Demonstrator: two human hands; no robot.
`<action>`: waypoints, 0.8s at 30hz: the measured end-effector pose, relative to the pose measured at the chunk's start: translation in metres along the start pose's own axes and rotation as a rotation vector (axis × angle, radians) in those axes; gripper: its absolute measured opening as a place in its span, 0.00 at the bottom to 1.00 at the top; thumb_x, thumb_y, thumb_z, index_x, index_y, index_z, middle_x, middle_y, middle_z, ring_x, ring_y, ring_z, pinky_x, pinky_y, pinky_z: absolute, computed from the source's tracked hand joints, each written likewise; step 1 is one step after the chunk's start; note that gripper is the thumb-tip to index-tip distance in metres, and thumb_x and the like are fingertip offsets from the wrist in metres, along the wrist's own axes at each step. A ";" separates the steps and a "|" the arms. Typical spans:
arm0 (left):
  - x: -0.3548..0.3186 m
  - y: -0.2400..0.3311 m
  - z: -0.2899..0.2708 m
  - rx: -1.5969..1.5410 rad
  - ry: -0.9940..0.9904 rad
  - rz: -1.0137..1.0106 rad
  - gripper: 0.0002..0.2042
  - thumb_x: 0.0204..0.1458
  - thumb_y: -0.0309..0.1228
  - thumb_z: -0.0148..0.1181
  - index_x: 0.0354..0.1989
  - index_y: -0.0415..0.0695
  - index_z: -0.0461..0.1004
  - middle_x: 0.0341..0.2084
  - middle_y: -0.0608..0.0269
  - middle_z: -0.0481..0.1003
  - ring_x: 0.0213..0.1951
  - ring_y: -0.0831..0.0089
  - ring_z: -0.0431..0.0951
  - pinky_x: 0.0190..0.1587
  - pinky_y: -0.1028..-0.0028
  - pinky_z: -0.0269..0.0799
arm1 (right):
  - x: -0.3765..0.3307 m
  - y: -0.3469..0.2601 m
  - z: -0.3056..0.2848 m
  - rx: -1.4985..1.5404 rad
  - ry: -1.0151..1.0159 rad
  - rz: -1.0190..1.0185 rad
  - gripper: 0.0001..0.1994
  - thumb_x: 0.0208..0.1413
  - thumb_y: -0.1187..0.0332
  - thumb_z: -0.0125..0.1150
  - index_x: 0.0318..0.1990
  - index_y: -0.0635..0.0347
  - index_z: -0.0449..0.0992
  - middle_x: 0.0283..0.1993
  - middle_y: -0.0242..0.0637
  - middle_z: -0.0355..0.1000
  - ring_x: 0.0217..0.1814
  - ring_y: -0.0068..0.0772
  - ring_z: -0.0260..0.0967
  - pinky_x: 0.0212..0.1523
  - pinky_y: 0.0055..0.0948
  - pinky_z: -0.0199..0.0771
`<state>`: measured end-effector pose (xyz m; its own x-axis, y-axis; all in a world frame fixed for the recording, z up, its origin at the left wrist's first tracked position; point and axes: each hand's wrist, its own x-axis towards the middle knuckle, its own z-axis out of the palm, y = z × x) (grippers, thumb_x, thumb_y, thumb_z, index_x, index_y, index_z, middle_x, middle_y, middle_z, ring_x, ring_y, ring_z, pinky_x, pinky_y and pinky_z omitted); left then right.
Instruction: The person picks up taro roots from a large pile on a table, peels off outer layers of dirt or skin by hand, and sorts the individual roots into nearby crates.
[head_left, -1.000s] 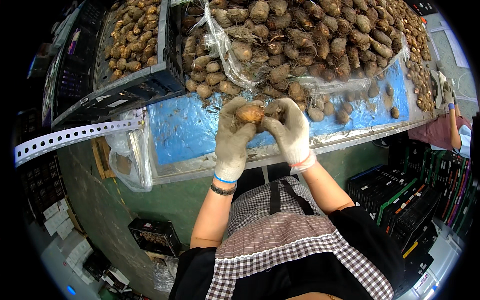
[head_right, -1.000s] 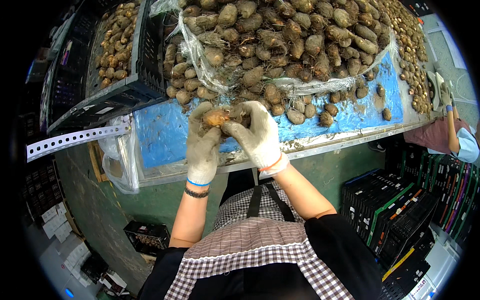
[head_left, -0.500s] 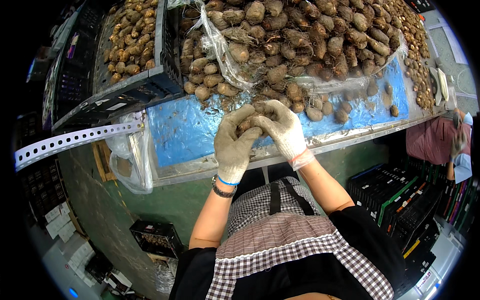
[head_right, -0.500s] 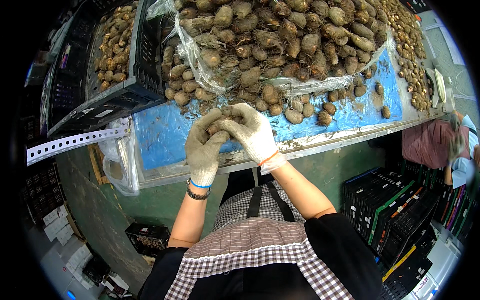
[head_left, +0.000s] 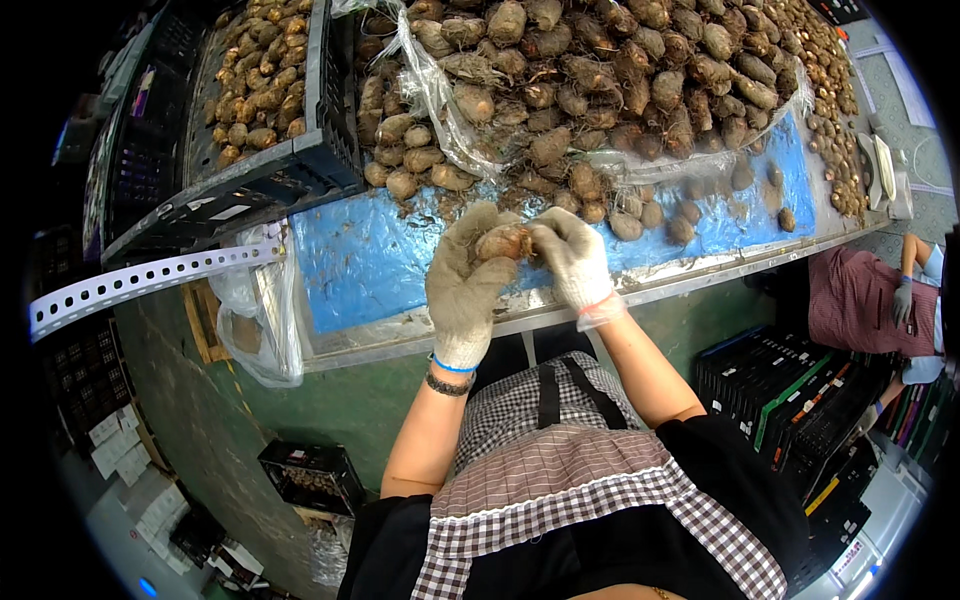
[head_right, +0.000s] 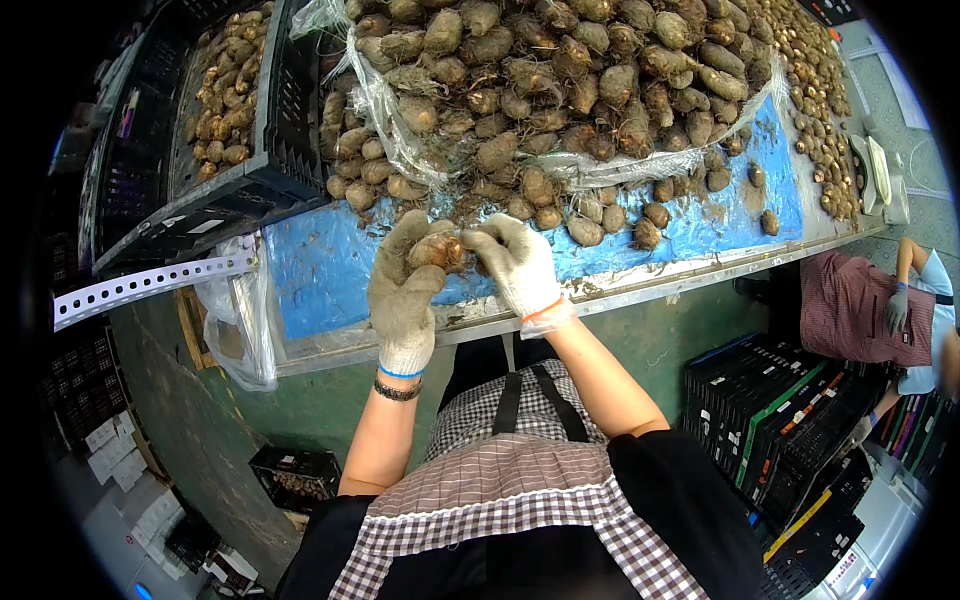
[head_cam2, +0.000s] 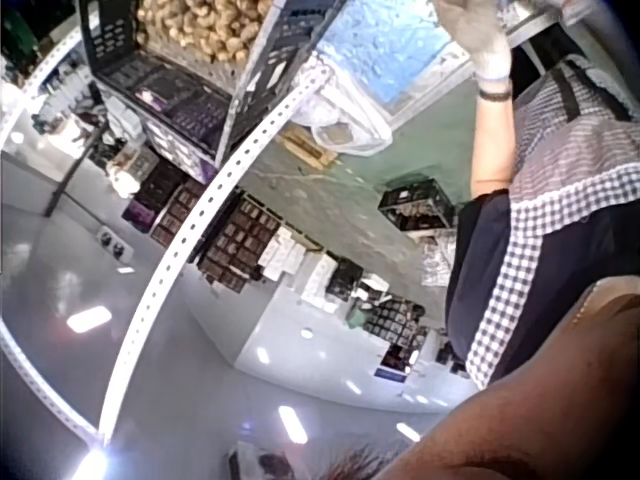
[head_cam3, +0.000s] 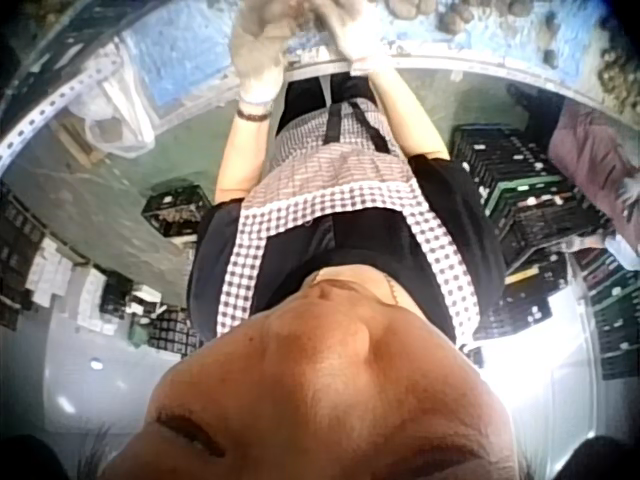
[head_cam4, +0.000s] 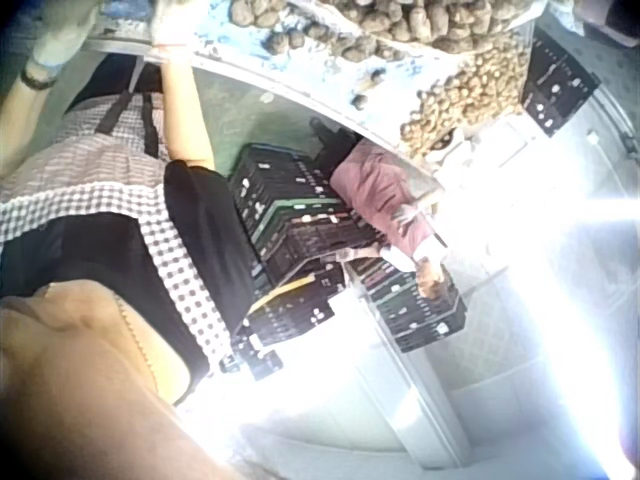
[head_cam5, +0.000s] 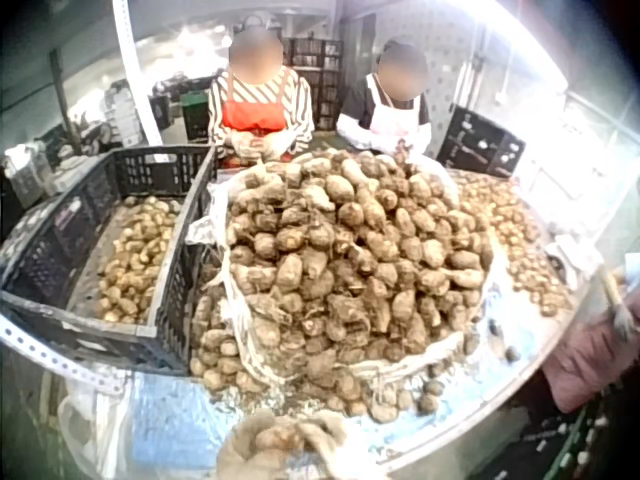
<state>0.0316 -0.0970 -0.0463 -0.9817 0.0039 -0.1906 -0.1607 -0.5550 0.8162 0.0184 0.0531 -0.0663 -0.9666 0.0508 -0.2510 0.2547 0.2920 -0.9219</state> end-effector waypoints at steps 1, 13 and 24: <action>0.001 0.000 -0.001 0.031 -0.013 -0.005 0.24 0.50 0.13 0.56 0.58 0.32 0.67 0.53 0.55 0.73 0.51 0.69 0.75 0.56 0.71 0.73 | -0.003 -0.003 -0.002 0.274 -0.028 0.081 0.11 0.60 0.68 0.61 0.44 0.67 0.76 0.33 0.35 0.75 0.30 0.22 0.69 0.33 0.23 0.72; 0.006 0.000 0.007 0.344 0.118 0.051 0.14 0.53 0.17 0.58 0.48 0.36 0.77 0.47 0.62 0.74 0.42 0.77 0.75 0.46 0.77 0.73 | -0.012 -0.018 -0.012 0.102 -0.159 -0.242 0.26 0.54 0.72 0.66 0.60 0.64 0.69 0.53 0.42 0.72 0.49 0.30 0.73 0.48 0.29 0.74; 0.008 -0.012 0.010 0.672 0.075 0.364 0.10 0.54 0.22 0.62 0.44 0.35 0.77 0.44 0.56 0.76 0.43 0.72 0.77 0.45 0.75 0.74 | -0.008 -0.017 0.000 -0.142 0.045 -0.562 0.23 0.48 0.76 0.65 0.55 0.63 0.73 0.46 0.49 0.73 0.44 0.50 0.74 0.44 0.36 0.76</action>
<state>0.0243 -0.0823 -0.0520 -0.9788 -0.1520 0.1371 0.1204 0.1144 0.9861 0.0221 0.0479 -0.0487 -0.9535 -0.1089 0.2810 -0.3006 0.4114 -0.8605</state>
